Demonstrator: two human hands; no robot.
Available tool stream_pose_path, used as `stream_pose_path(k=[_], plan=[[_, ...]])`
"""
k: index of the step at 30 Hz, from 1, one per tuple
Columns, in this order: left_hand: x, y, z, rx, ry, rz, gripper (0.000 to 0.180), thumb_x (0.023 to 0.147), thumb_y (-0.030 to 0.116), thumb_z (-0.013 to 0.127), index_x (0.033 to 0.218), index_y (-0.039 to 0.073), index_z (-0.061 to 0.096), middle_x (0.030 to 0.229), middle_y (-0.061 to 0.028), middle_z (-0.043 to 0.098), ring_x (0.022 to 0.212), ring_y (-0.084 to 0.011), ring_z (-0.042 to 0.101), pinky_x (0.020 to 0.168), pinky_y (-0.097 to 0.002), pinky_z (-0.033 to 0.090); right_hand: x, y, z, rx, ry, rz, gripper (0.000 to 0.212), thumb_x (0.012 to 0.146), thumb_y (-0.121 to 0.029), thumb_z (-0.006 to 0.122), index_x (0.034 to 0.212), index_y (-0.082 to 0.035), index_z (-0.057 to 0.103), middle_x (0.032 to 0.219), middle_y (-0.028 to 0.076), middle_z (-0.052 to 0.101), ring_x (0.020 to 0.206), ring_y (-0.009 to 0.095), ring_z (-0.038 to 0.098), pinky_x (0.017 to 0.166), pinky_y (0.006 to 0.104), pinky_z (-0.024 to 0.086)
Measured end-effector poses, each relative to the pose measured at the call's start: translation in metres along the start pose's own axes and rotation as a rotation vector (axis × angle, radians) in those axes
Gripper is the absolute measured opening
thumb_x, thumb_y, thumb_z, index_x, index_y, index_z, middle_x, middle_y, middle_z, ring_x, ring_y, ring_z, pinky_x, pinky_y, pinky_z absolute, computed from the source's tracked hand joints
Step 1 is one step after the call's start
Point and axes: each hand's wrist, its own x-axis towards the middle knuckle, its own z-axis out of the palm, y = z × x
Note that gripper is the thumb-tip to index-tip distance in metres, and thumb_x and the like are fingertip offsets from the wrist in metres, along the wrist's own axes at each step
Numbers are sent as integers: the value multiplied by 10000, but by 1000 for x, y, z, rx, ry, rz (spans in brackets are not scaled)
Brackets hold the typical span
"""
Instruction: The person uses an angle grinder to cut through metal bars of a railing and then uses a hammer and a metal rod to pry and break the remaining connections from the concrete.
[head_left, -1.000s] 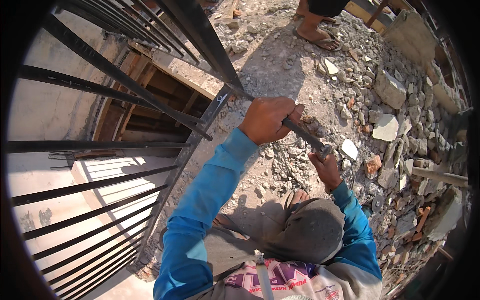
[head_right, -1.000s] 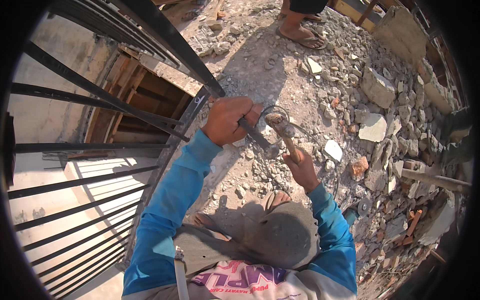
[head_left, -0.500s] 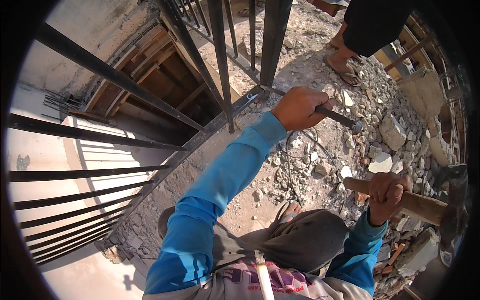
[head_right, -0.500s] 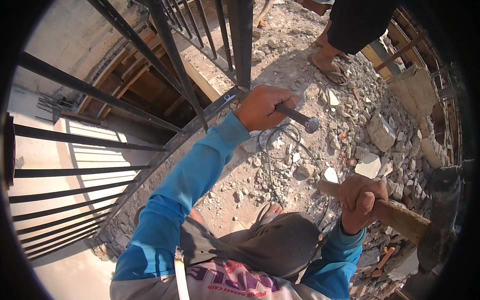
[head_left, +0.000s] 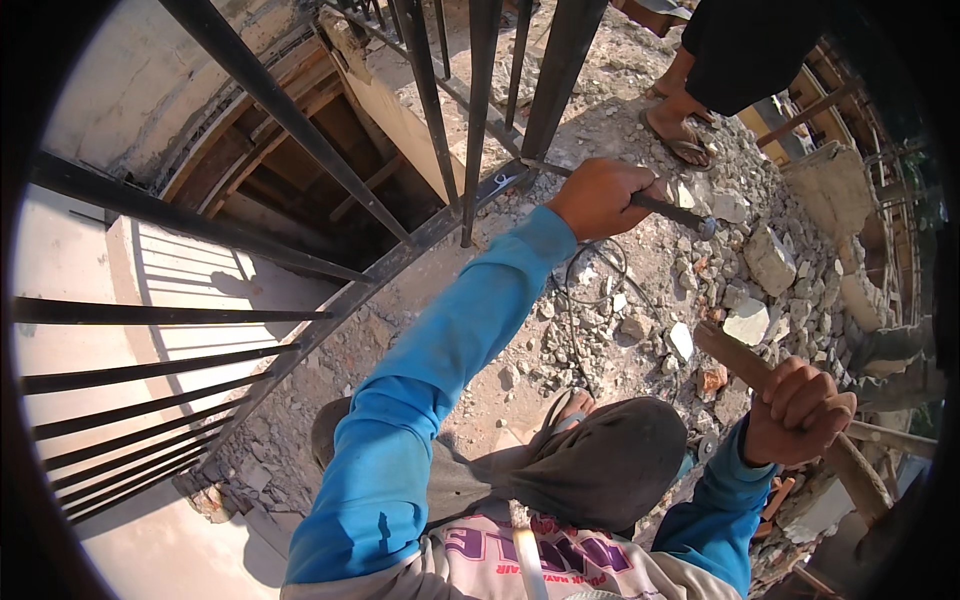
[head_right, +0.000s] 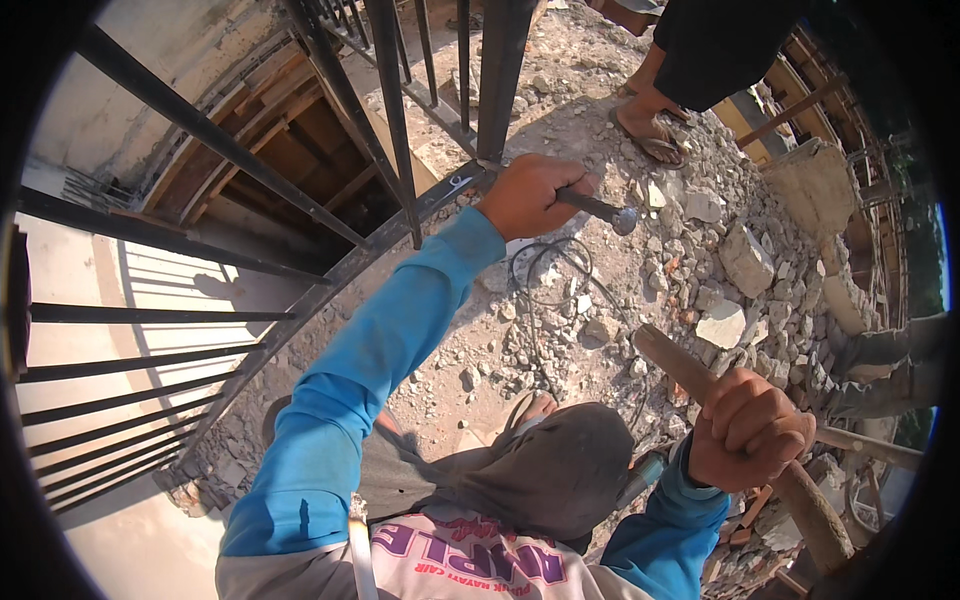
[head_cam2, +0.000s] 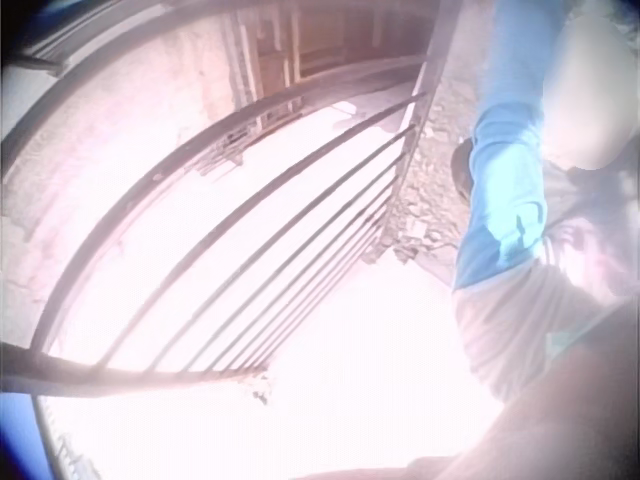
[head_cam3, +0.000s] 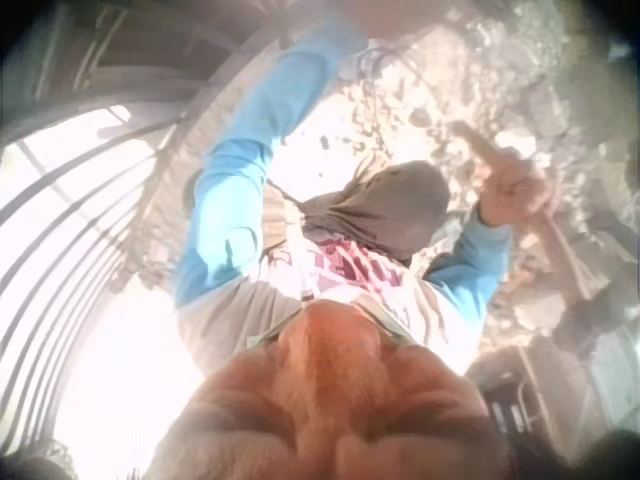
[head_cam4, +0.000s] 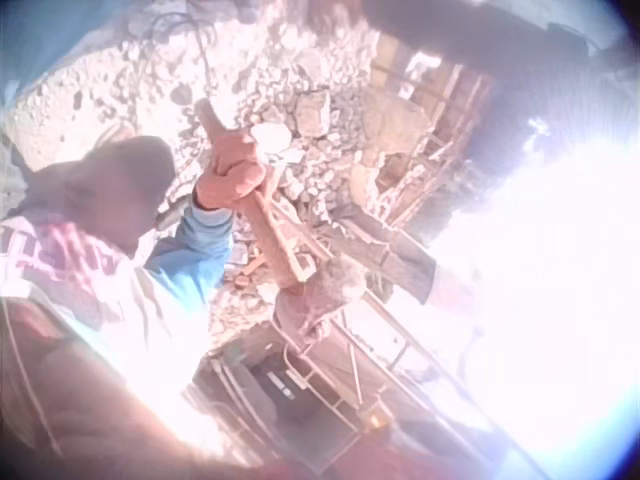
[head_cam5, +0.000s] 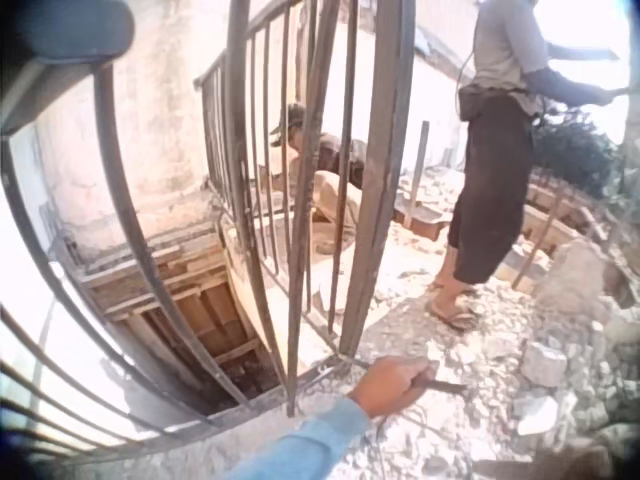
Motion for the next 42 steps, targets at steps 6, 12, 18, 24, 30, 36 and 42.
stream_pose_path(k=[6,12,18,24,30,36,42], plan=[[-5,-3,-13,122,17,-73,104,730,166,670,797,95,634,678,-105,614,642,-336,595,599,-430,468,-37,11,-19,-701,-205,945,199,880,-128,643,743,-56,519,602,-17,466,504,62,402,455,262,307],[-4,-1,-3,54,97,-24,100,722,163,671,790,99,633,692,-103,627,670,-330,614,619,-433,482,3,-19,-4,-41,-5,60,214,955,-183,533,788,-93,433,542,3,389,416,77,329,391,259,315],[-10,-5,-4,83,99,-66,109,707,136,679,805,107,642,738,-96,650,706,-312,630,643,-426,495,-32,25,-3,-748,-203,930,274,930,-134,577,704,-81,431,531,-35,384,440,49,360,418,246,316],[-10,2,-5,35,169,-39,74,721,123,665,767,97,613,711,-98,627,691,-318,613,625,-429,473,11,-28,-5,-110,-10,188,277,971,-217,516,750,-92,404,519,-18,337,415,74,364,380,244,336],[-6,-1,-7,123,190,-51,87,740,172,667,761,101,622,712,-100,635,685,-314,620,619,-433,480,-32,19,7,-699,-165,703,322,945,-198,558,667,-64,467,572,-5,466,526,66,418,490,267,331],[-9,7,-11,83,222,-118,169,825,207,622,712,82,610,668,-137,602,653,-350,593,587,-450,457,-15,-19,8,-475,-87,530,263,928,-179,598,746,-82,435,555,-6,402,474,59,391,422,236,291],[-12,14,-2,-4,313,-79,214,844,212,601,688,67,583,662,-139,598,644,-353,589,584,-458,453,-10,-7,33,-141,-35,151,337,958,-174,521,672,-106,357,511,-18,349,437,74,332,439,260,319]])
